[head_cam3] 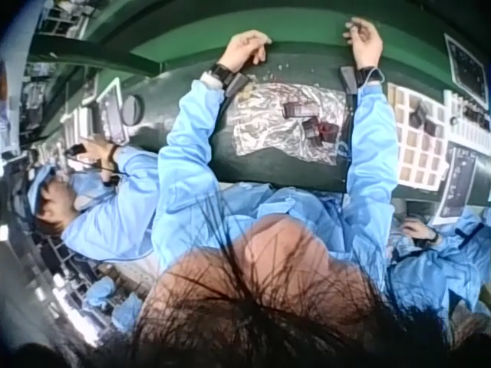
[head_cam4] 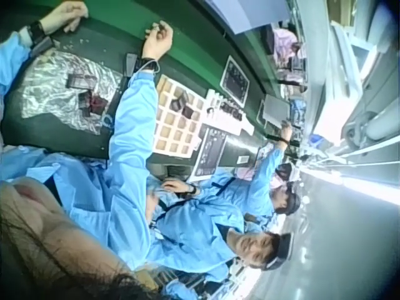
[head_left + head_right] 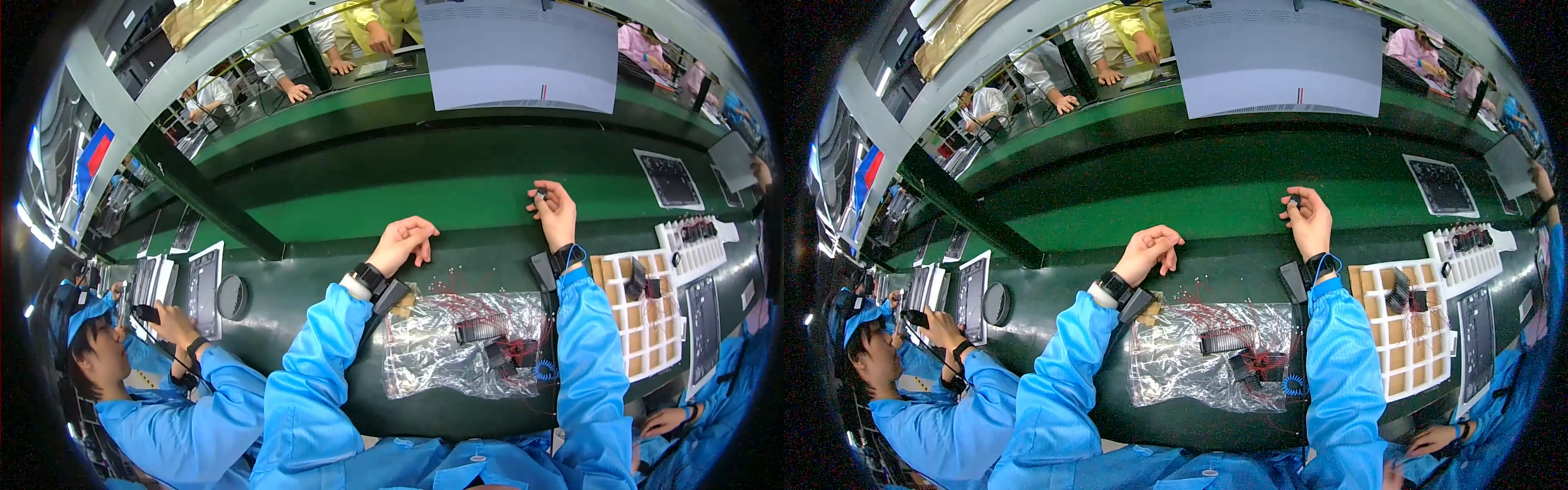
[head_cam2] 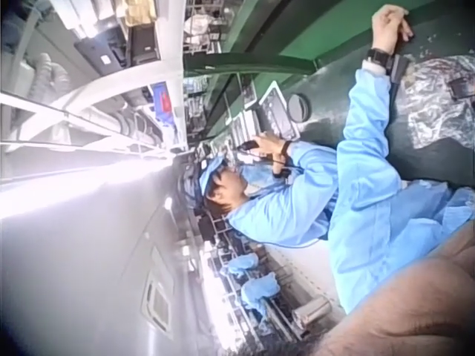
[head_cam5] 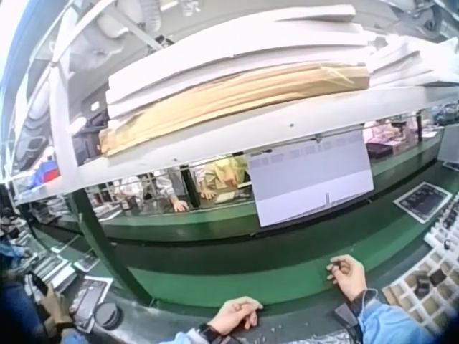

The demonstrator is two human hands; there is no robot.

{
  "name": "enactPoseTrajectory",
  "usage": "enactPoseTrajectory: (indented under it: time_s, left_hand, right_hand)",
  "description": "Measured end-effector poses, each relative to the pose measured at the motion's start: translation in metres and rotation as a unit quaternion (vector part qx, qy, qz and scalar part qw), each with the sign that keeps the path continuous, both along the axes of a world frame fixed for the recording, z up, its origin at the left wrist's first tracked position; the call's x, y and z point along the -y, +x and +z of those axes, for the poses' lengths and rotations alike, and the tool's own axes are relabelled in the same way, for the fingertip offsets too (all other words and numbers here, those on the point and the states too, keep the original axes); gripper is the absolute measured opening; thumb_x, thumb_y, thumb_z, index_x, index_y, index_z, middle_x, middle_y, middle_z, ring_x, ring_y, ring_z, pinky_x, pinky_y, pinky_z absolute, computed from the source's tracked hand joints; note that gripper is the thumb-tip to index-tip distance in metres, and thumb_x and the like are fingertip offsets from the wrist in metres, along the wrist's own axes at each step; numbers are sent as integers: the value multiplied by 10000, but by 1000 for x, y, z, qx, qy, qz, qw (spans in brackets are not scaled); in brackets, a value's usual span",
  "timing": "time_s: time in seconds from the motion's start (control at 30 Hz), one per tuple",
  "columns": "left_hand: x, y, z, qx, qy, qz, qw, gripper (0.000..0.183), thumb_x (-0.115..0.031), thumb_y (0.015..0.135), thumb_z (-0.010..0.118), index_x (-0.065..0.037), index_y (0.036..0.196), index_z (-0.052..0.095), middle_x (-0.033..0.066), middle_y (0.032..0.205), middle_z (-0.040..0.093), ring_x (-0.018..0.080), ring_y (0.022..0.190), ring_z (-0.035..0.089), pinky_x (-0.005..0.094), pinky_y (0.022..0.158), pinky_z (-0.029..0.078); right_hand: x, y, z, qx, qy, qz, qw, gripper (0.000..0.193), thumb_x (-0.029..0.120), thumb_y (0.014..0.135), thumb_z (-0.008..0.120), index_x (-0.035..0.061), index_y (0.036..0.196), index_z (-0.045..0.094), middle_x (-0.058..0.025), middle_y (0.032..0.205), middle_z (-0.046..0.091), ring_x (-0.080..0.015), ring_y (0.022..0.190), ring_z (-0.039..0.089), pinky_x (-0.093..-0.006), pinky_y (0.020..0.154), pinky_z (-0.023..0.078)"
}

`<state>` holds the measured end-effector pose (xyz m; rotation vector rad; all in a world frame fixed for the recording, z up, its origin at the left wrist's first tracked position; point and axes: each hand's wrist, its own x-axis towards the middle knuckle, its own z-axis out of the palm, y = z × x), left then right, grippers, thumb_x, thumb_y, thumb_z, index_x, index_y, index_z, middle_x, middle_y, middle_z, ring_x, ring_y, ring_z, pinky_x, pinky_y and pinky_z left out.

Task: Assembling electronic components and wiring them together at a factory workbench.

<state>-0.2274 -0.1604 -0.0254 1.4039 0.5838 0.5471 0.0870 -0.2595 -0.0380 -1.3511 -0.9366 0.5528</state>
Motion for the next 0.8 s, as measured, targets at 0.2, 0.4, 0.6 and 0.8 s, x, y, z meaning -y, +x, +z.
enactPoseTrajectory:
  time_s: [0.2,0.4,0.6,0.8]
  left_hand:
    - [-1,1,0,4,-8,-5,1000,196,-181,986,536,1,970,607,65,626,607,104,496,550,213,467,429]
    - [0,0,-1,2,-10,2,1000,191,-173,985,537,6,981,604,64,625,609,102,493,548,211,464,426]
    - [1,2,1,0,-7,-5,1000,192,-177,986,538,3,975,607,64,622,609,101,489,545,209,460,422]
    - [0,0,0,-2,-3,1,1000,179,-179,979,554,-9,975,612,52,614,597,112,520,566,217,453,419]
  right_hand:
    - [-3,5,-7,-3,14,-2,1000,212,7,922,541,20,1123,607,-63,988,681,-113,769,652,-220,618,504]
    - [-2,2,0,-57,21,-3,998,215,140,987,524,11,1109,645,-55,945,674,-111,774,640,-220,614,501]
    - [-4,6,-6,-27,48,-11,998,251,167,1002,512,4,1132,651,-61,952,675,-112,806,643,-230,639,521]
    - [-8,6,-10,-41,57,-28,997,265,155,994,529,5,1174,651,-76,1002,682,-128,847,658,-253,694,560]
